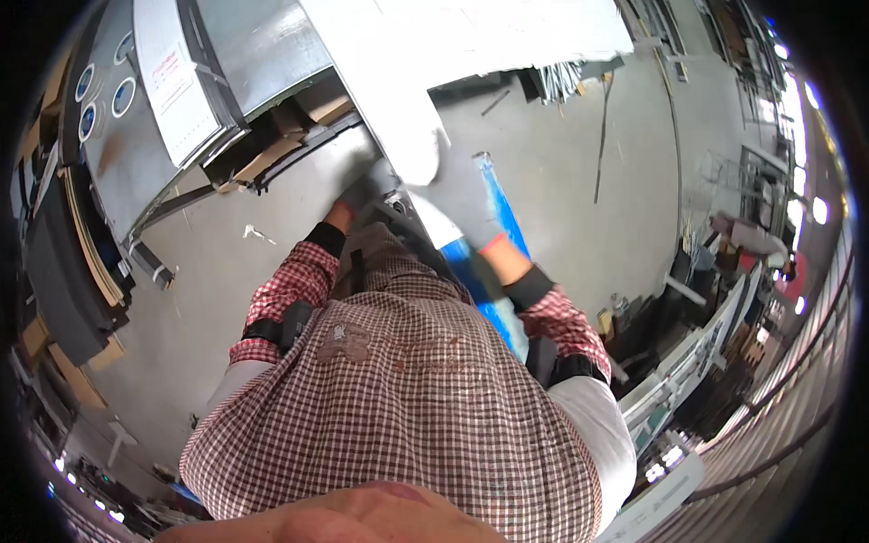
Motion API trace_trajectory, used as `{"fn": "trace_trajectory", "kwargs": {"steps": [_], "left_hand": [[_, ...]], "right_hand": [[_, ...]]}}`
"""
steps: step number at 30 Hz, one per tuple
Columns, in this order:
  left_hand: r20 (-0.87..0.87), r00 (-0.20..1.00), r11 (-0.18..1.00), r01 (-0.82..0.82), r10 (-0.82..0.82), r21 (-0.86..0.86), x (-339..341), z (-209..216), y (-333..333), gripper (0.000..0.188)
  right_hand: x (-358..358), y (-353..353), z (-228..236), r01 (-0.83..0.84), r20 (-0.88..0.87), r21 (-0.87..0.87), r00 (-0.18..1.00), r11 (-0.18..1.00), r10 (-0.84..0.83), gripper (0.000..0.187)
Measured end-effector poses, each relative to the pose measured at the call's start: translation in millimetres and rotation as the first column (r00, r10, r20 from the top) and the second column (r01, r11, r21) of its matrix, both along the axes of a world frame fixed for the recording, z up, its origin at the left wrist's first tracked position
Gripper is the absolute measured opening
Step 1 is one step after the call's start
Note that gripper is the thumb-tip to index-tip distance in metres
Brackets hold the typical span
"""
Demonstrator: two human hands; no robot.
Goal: Applying adhesive tape or protective strips to the edges and surfaces of long white building panels in a factory.
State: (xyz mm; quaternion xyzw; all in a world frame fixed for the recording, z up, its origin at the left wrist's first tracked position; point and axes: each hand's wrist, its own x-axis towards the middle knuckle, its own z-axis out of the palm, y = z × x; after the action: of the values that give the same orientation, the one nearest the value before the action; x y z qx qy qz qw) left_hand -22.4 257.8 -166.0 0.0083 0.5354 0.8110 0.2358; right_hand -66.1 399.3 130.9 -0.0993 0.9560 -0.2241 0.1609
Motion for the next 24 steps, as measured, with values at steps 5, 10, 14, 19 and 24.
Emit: {"fn": "trace_trajectory", "kwargs": {"steps": [5, 10, 14, 19, 24], "left_hand": [[-0.140, 0.990, 0.934, -0.047, -0.003, -0.355, 32, 137, -64, 0.025], [-0.286, 0.929, 0.677, -0.054, -0.236, -0.734, -36, 234, 46, 0.031], [-0.221, 0.897, 0.462, -0.022, -0.382, -0.887, -38, 213, 54, 0.037], [-0.215, 0.945, 0.514, -0.061, -0.245, -0.856, -30, 229, 46, 0.043], [-0.183, 0.983, 0.796, -0.114, 0.004, -0.595, -40, 231, 33, 0.043]], "right_hand": [[34, 18, -57, -0.097, -0.318, 0.247, 0.932, 0.964, 0.175, 0.106], [13, 61, -44, 0.149, 0.147, -0.617, 0.986, 0.773, -0.073, 0.064], [7, 46, 37, 0.001, -0.173, -0.288, 0.983, 0.958, -0.053, 0.035], [-86, 56, 2, -0.515, 0.202, -0.079, 0.830, 0.853, 0.520, 0.013], [-132, 119, -107, -0.719, 0.280, 0.364, 0.691, 0.592, 0.666, 0.017]]}}
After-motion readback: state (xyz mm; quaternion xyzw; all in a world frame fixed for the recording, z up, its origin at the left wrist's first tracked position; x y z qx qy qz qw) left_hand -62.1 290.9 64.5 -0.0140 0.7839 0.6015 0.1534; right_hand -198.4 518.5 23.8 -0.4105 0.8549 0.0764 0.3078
